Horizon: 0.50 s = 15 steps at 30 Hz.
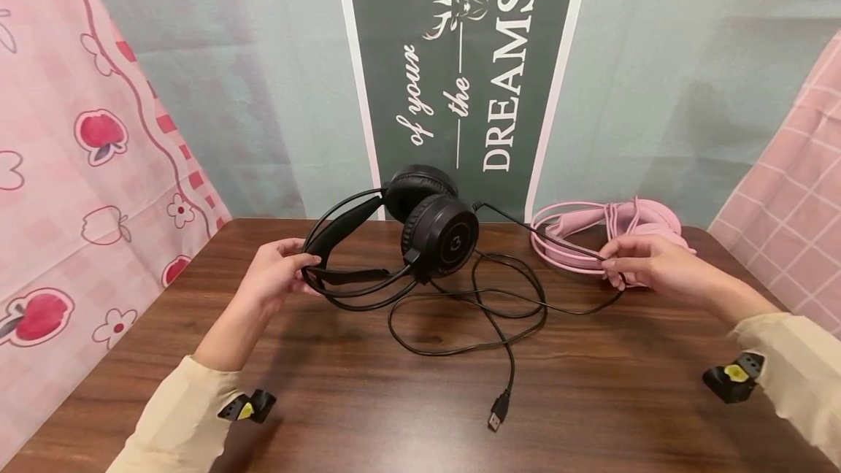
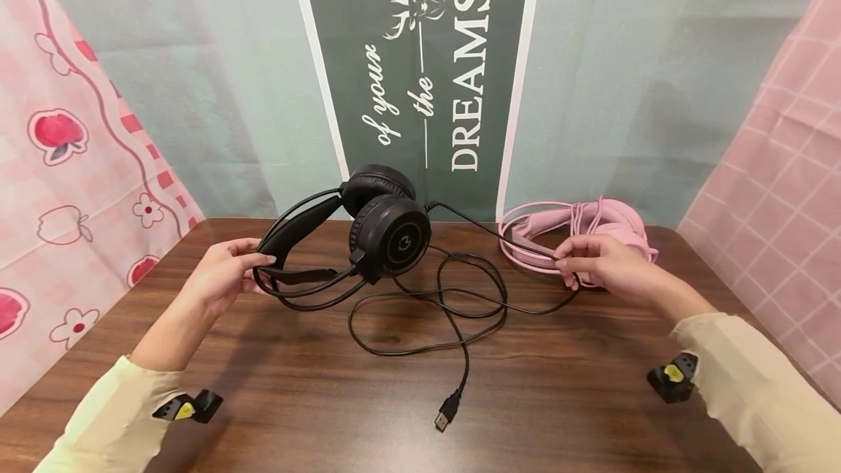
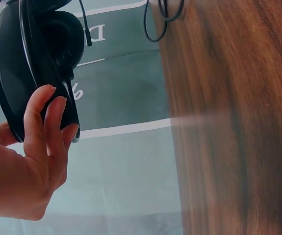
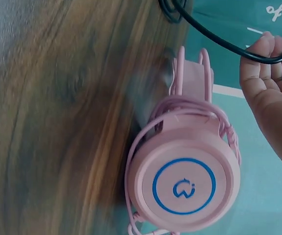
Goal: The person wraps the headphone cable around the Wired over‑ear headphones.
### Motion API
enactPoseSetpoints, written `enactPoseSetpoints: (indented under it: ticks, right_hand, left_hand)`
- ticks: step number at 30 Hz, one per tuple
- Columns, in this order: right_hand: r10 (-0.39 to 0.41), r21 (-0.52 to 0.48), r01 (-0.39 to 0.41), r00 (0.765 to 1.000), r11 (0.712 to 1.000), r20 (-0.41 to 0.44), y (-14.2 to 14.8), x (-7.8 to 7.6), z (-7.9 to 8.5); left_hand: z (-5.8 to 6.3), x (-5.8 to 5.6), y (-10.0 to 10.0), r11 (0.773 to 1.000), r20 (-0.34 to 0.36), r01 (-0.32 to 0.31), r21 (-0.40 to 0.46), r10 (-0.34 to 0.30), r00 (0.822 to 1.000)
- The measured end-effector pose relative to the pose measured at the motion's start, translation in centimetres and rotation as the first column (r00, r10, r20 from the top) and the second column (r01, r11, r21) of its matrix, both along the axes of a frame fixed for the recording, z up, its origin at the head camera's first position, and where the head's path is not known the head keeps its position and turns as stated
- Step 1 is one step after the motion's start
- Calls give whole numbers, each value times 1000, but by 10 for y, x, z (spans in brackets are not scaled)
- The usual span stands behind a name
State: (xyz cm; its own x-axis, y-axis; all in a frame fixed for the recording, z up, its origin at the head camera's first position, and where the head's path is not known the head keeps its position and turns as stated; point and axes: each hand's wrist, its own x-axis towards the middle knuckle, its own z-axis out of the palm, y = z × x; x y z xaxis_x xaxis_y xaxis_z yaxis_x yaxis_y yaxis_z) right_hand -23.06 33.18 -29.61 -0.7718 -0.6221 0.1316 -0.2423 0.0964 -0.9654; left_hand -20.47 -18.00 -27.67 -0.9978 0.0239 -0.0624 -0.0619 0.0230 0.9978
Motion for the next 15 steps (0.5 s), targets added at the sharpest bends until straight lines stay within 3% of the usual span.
enactPoseSetpoints:
  ticks: [5,11,15]
  right_hand:
    - [-78,76,82,996,994,-53,6,0,4]
    - [-86,28,86,996,996,7,12,-1,7]
    - [-71,42,70,997,997,19,14,-2,8]
  left_hand:
    - [-4,-1,-2,999,-17,18,-29,-18,1000]
    - [-6,-1,-3,998,-15,22,-59,-23,1000]
    - [-6,-1,-3,999,2,30,-29,-30,1000]
